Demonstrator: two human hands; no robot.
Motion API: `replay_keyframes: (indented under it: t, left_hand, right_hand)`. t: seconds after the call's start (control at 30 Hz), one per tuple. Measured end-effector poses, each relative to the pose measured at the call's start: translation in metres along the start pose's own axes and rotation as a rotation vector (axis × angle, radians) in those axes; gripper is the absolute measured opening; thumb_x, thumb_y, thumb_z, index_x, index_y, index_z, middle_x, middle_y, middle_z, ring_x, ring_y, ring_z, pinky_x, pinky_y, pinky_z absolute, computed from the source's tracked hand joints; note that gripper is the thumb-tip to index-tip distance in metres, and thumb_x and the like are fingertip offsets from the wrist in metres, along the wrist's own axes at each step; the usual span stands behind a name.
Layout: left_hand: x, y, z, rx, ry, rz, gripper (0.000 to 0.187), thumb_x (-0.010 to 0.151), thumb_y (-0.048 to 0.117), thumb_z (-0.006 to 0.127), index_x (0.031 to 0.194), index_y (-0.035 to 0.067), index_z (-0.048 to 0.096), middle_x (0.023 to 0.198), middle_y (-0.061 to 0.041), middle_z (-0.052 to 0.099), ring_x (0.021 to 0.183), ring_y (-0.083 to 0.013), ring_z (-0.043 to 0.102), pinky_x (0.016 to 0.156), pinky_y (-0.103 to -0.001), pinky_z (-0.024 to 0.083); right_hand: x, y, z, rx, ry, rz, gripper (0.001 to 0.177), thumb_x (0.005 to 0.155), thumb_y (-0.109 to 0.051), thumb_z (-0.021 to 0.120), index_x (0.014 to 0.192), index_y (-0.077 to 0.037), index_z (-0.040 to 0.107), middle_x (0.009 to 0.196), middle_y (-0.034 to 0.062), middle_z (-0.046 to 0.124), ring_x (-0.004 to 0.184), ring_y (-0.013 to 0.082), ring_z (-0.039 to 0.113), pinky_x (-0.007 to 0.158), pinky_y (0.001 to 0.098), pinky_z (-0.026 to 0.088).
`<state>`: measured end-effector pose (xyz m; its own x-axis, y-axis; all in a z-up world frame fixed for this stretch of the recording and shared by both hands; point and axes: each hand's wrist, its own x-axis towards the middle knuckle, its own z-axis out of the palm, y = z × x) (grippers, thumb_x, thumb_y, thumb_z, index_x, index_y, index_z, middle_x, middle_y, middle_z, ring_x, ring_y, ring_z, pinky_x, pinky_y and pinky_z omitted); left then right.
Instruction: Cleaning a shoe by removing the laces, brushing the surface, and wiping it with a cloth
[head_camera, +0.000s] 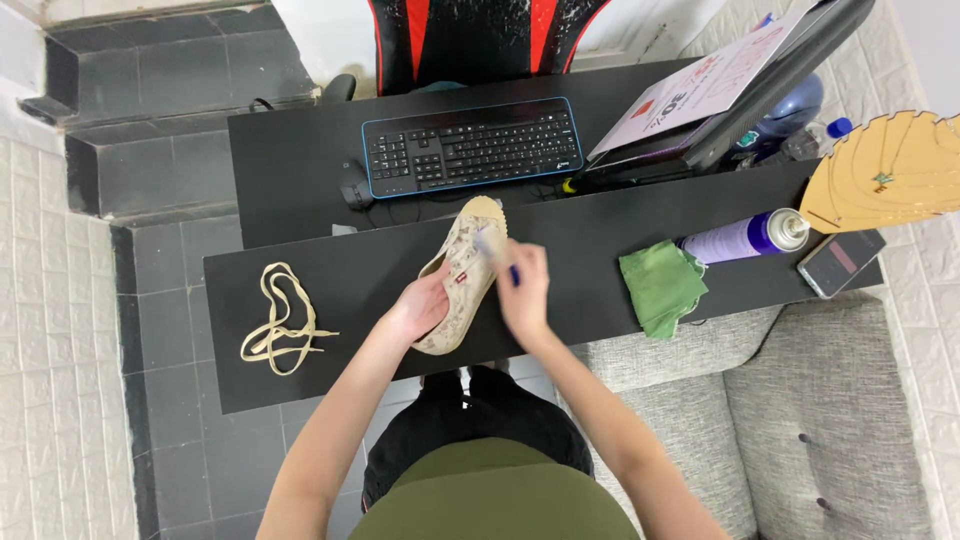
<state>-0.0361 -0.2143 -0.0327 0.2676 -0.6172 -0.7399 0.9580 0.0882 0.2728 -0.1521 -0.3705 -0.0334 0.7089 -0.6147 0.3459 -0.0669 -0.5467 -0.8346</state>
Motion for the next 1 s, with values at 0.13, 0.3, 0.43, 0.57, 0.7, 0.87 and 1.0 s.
replay_keyframes:
  t: [0.13,0.3,0.43,0.57,0.7,0.87,1.0]
  left_hand:
    - [0.051,-0.012,-0.052,-0.05,0.032,0.026,0.048,0.099,0.032,0.076,0.135,0.001,0.066,0.134,-0.006,0.071,0.135,-0.0204,0.059,0.121,-0.034,0.04]
    - [-0.021,0.008,0.014,-0.025,0.009,0.027,0.05,0.095,0.037,0.078,0.13,0.002,0.07,0.133,-0.007,0.072,0.136,-0.0216,0.061,0.12,-0.033,0.041]
    - [-0.034,0.013,0.026,-0.007,0.011,0.028,0.046,0.098,0.038,0.074,0.131,0.006,0.07,0.133,-0.003,0.073,0.135,-0.0191,0.062,0.121,-0.033,0.039]
    - [-0.036,0.012,0.017,-0.015,0.01,0.041,0.051,0.097,0.039,0.075,0.13,0.002,0.069,0.132,-0.011,0.072,0.13,-0.0232,0.064,0.116,-0.036,0.045]
    - [-0.032,0.013,0.015,-0.008,-0.028,0.025,0.051,0.097,0.038,0.075,0.133,0.003,0.068,0.136,-0.007,0.071,0.136,-0.0241,0.06,0.119,-0.036,0.041]
    - [-0.014,0.009,0.002,-0.029,-0.059,0.047,0.055,0.1,0.038,0.072,0.139,0.0,0.063,0.143,-0.006,0.065,0.143,-0.0227,0.052,0.123,-0.033,0.035]
    - [-0.08,0.023,0.071,-0.089,-0.081,0.055,0.051,0.098,0.035,0.072,0.135,0.0,0.064,0.138,-0.009,0.067,0.138,-0.0239,0.058,0.123,-0.036,0.036]
  right_hand:
    - [-0.051,-0.015,0.018,-0.186,-0.279,-0.017,0.024,0.089,-0.021,0.078,0.112,-0.014,0.073,0.116,0.0048,0.06,0.1,0.0345,0.071,0.083,0.0481,0.06]
    - [0.011,0.014,0.0,-0.138,-0.05,0.074,0.024,0.098,-0.019,0.074,0.121,-0.012,0.068,0.114,0.0064,0.056,0.105,0.0334,0.069,0.088,0.0423,0.06]
    - [-0.036,-0.017,0.009,-0.086,-0.238,0.003,0.009,0.091,-0.016,0.074,0.096,-0.01,0.071,0.103,0.0073,0.056,0.102,0.0379,0.065,0.085,0.0469,0.057]
    - [-0.016,-0.005,-0.001,-0.166,-0.276,-0.128,0.022,0.091,-0.019,0.074,0.113,-0.019,0.073,0.112,0.0047,0.059,0.1,0.0337,0.07,0.083,0.0436,0.06]
    - [0.03,-0.006,-0.016,-0.13,-0.121,-0.072,0.022,0.093,-0.01,0.072,0.115,-0.007,0.069,0.115,0.0118,0.056,0.106,0.0385,0.065,0.09,0.045,0.056]
    - [-0.028,-0.029,-0.002,-0.162,-0.298,-0.124,0.019,0.087,-0.017,0.076,0.106,-0.013,0.073,0.112,0.0075,0.061,0.1,0.0367,0.07,0.082,0.0472,0.059]
    - [0.033,-0.038,-0.022,-0.103,-0.059,-0.126,0.023,0.094,-0.011,0.074,0.115,-0.005,0.069,0.115,0.0128,0.057,0.104,0.0382,0.068,0.088,0.0434,0.057]
